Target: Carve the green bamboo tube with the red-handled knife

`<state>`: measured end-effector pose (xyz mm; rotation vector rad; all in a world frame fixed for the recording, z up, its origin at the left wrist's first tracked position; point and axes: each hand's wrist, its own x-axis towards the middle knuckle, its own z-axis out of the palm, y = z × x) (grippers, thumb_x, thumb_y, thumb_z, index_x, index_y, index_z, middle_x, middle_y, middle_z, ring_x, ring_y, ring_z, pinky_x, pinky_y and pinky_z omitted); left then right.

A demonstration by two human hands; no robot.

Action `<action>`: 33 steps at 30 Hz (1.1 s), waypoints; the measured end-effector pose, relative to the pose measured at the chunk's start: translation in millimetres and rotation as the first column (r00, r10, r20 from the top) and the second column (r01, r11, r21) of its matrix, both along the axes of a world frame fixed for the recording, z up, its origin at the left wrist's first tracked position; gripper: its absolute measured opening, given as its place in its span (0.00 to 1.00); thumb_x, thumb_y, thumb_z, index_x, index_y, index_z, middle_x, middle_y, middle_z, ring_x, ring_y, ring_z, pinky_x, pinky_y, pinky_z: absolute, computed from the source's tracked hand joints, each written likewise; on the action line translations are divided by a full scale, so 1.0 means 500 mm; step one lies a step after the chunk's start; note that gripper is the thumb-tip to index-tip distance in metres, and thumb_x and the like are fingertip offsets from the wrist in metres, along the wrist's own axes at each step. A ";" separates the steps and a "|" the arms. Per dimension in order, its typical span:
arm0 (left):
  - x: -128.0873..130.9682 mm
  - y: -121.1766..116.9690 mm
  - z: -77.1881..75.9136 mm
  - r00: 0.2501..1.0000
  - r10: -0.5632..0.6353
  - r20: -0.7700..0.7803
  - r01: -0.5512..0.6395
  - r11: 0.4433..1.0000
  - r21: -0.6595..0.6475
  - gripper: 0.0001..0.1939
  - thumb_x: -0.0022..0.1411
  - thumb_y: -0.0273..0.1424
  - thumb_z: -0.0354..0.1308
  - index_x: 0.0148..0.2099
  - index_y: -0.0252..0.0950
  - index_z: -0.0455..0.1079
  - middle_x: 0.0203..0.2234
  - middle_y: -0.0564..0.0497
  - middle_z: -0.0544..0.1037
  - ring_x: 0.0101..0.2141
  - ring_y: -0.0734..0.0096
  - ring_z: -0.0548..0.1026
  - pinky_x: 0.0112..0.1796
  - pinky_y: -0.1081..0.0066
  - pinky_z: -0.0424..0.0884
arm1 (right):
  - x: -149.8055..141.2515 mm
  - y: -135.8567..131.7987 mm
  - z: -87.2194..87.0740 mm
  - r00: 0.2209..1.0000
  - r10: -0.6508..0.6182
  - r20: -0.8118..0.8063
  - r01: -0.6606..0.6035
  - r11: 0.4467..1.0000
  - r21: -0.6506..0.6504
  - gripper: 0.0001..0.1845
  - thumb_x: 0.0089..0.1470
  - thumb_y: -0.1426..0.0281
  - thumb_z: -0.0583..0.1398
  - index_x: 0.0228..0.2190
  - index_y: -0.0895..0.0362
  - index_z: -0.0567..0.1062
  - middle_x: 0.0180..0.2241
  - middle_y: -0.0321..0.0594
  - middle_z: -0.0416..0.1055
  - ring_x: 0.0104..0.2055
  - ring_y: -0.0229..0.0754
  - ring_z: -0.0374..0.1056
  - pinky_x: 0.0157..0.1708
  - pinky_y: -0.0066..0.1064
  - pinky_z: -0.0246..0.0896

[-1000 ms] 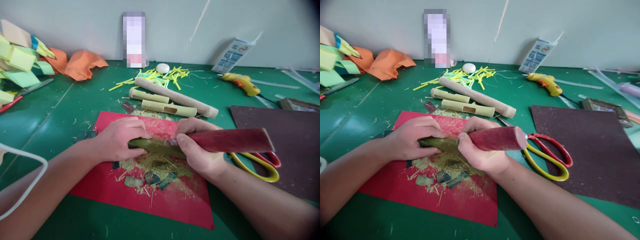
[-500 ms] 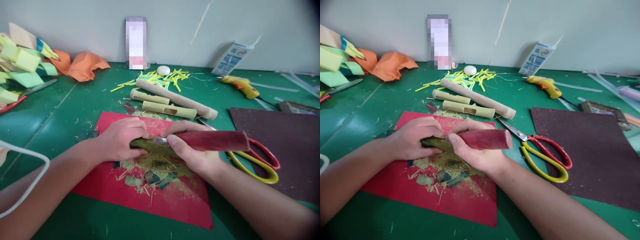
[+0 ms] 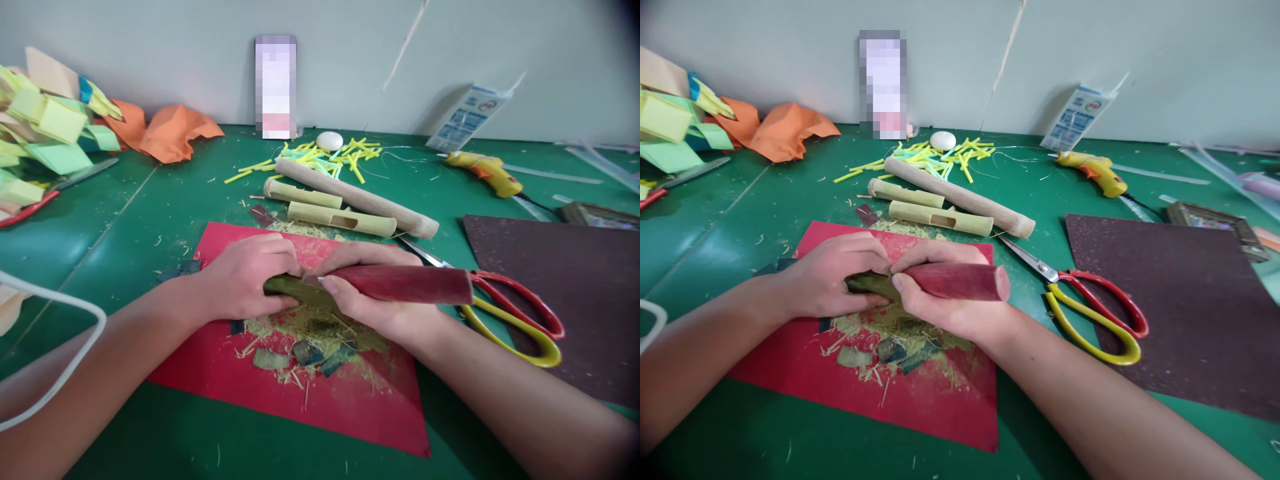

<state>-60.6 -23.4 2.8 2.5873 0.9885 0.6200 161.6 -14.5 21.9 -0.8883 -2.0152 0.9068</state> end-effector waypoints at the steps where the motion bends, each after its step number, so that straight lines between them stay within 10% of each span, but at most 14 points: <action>1: 0.000 0.000 0.000 1.000 0.003 0.004 -0.003 1.000 0.001 0.09 0.60 0.34 0.62 0.38 0.33 0.72 0.34 0.47 0.76 0.36 0.65 0.72 0.38 0.65 0.68 | -0.001 0.000 0.001 1.000 0.006 -0.007 -0.006 1.000 0.020 0.02 0.48 0.71 0.64 0.25 0.52 0.77 0.26 0.33 0.77 0.26 0.37 0.73 0.28 0.28 0.69; 12: -0.001 0.000 0.005 1.000 0.001 -0.006 -0.001 0.999 -0.052 0.09 0.59 0.32 0.62 0.42 0.34 0.72 0.36 0.48 0.77 0.37 0.66 0.73 0.39 0.66 0.67 | 0.032 -0.002 -0.029 0.993 0.023 -0.112 -0.012 0.995 0.095 0.07 0.51 0.72 0.60 0.23 0.52 0.68 0.22 0.33 0.68 0.22 0.37 0.63 0.23 0.32 0.58; 33: -0.001 -0.002 0.006 1.000 0.003 -0.011 -0.004 0.999 -0.041 0.09 0.60 0.33 0.62 0.40 0.31 0.72 0.34 0.47 0.75 0.37 0.65 0.72 0.38 0.66 0.67 | 0.001 -0.009 0.002 1.000 -0.017 0.001 0.017 1.000 0.009 0.02 0.51 0.69 0.64 0.28 0.52 0.78 0.29 0.35 0.79 0.29 0.38 0.75 0.32 0.28 0.73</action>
